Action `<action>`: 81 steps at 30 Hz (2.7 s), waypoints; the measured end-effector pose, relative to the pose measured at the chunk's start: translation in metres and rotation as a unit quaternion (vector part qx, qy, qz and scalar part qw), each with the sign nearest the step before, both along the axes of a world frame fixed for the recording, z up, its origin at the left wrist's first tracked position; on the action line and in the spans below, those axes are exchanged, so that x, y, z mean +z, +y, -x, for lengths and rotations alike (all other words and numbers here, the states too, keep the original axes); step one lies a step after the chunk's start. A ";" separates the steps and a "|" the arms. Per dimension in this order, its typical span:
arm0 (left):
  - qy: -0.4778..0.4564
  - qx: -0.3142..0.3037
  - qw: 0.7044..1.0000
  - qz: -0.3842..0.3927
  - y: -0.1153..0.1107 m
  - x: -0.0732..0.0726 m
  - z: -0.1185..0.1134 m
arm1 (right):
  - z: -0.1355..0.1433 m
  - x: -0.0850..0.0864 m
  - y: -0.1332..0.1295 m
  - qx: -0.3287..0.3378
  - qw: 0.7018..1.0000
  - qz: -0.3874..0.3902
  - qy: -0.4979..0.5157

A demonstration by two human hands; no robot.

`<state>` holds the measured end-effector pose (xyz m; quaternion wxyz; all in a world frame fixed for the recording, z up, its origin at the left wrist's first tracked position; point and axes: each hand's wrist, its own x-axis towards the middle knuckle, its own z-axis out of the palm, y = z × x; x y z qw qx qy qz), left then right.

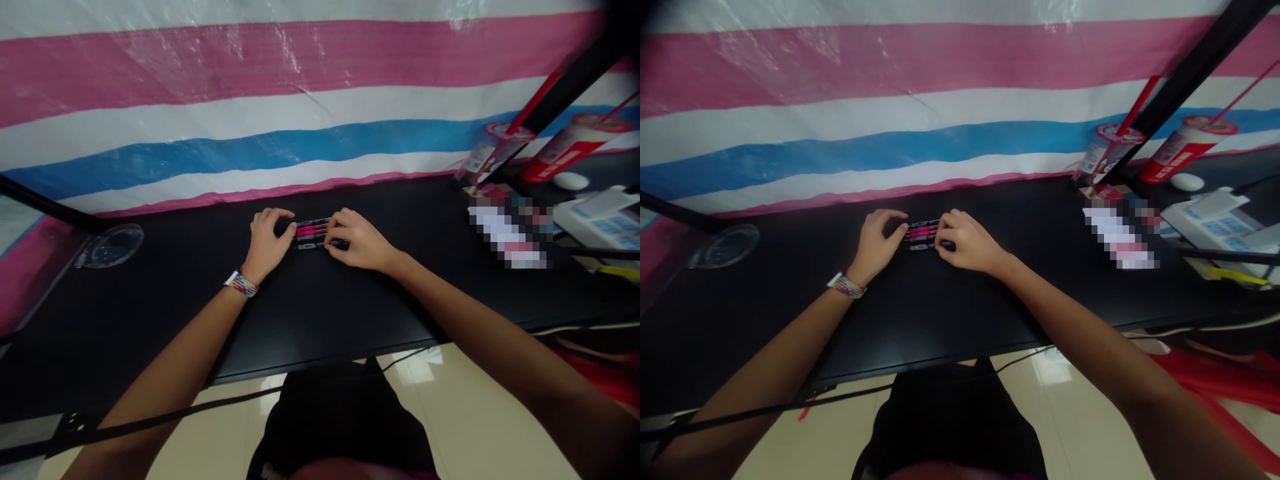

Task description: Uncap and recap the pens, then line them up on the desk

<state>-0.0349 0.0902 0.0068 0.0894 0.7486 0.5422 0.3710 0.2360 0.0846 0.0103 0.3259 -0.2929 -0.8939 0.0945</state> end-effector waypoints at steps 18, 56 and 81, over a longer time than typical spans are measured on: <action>0.043 -0.140 0.985 -0.097 -0.018 0.014 -0.010 | -0.012 0.006 0.009 -0.028 0.969 0.168 0.177; -0.129 -0.068 0.989 -0.023 -0.016 0.009 -0.009 | -0.017 0.001 0.017 -0.047 0.896 0.305 0.319; -0.250 -0.134 0.958 0.052 -0.002 0.003 -0.004 | -0.022 -0.007 0.028 -0.082 0.855 0.334 0.387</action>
